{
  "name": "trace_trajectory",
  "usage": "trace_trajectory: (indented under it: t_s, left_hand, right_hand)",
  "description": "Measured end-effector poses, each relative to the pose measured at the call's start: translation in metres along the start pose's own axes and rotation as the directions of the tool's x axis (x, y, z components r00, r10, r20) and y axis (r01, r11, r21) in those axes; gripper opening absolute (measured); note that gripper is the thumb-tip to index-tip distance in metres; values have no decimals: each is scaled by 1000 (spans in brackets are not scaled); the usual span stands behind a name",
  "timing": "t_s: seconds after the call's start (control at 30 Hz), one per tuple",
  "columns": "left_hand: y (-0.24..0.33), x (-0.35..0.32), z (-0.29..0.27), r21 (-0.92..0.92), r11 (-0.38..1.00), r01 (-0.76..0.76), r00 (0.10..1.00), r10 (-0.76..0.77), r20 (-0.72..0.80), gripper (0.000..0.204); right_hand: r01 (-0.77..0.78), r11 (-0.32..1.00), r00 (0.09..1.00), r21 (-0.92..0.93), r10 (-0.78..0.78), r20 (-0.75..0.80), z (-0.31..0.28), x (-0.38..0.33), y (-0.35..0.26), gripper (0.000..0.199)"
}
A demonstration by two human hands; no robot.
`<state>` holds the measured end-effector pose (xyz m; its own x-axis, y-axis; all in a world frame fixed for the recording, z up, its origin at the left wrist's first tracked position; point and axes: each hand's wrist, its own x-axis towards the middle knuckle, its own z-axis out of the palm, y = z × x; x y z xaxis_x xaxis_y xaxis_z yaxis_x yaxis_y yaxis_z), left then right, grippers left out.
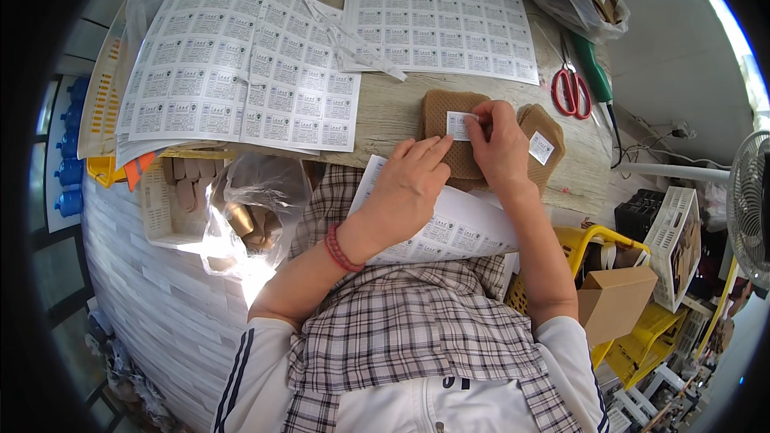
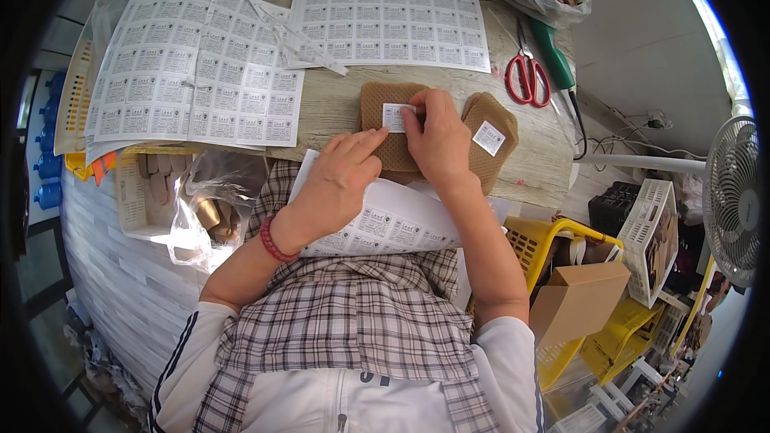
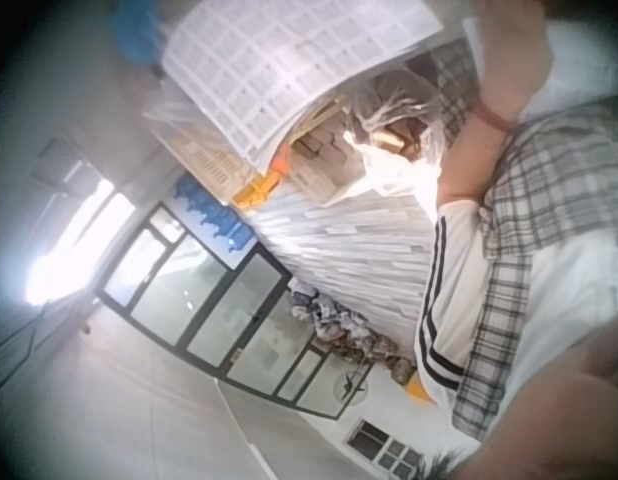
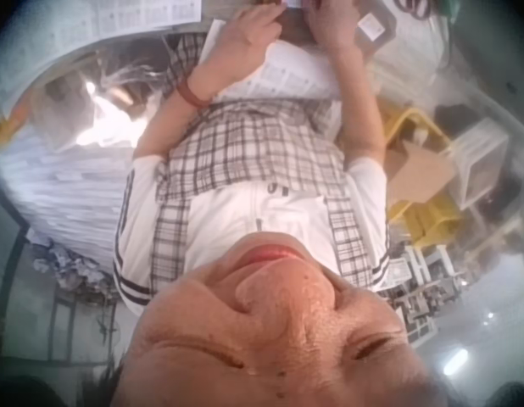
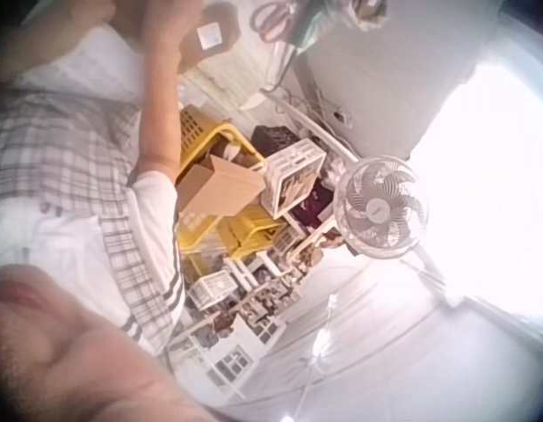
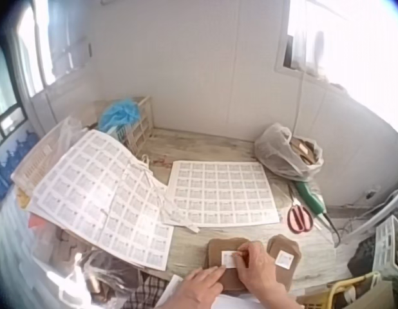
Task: The person places small brown pouches into a plastic bag and then removes them. They peel individual labels from a sheet and affix them to the pouches one by one, stacking the labeled pouches on the table.
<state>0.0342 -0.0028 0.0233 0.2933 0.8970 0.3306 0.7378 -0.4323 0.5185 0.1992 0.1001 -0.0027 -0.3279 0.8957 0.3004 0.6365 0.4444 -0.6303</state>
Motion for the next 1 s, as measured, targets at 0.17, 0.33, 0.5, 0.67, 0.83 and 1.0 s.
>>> trace_trajectory:
  t_s: [0.17, 0.33, 0.5, 0.67, 0.83, 1.0]
  left_hand:
    - [0, -2, 4, 15, 1000, 3, 1000, -3, -7, 9]
    - [2, -3, 4, 17, 1000, -3, 1000, 3, -15, 9]
    - [0, -6, 7, 34, 999, -12, 1000, 13, -10, 9]
    - [-2, -6, 4, -15, 1000, -2, 1000, 2, 17, 8]
    - [1, -12, 1, 15, 1000, 5, 1000, -5, 18, 6]
    - [4, -13, -2, -17, 1000, -6, 1000, 6, 18, 5]
  right_hand:
    - [30, 992, 993, -119, -43, -110, 1, 5, -7, 37]
    - [-13, 999, 980, -40, 4, -199, 6, -2, 15, 27]
    - [-22, 999, 974, 38, 30, -225, 9, -1, 13, 6]
    - [-62, 985, 981, 164, 90, -172, 4, 2, 14, 7]
    - [-199, 872, 972, 447, 235, -26, -14, 5, 15, 8]
    - [-190, 689, 970, 699, 240, 27, -32, 2, 9, 8]
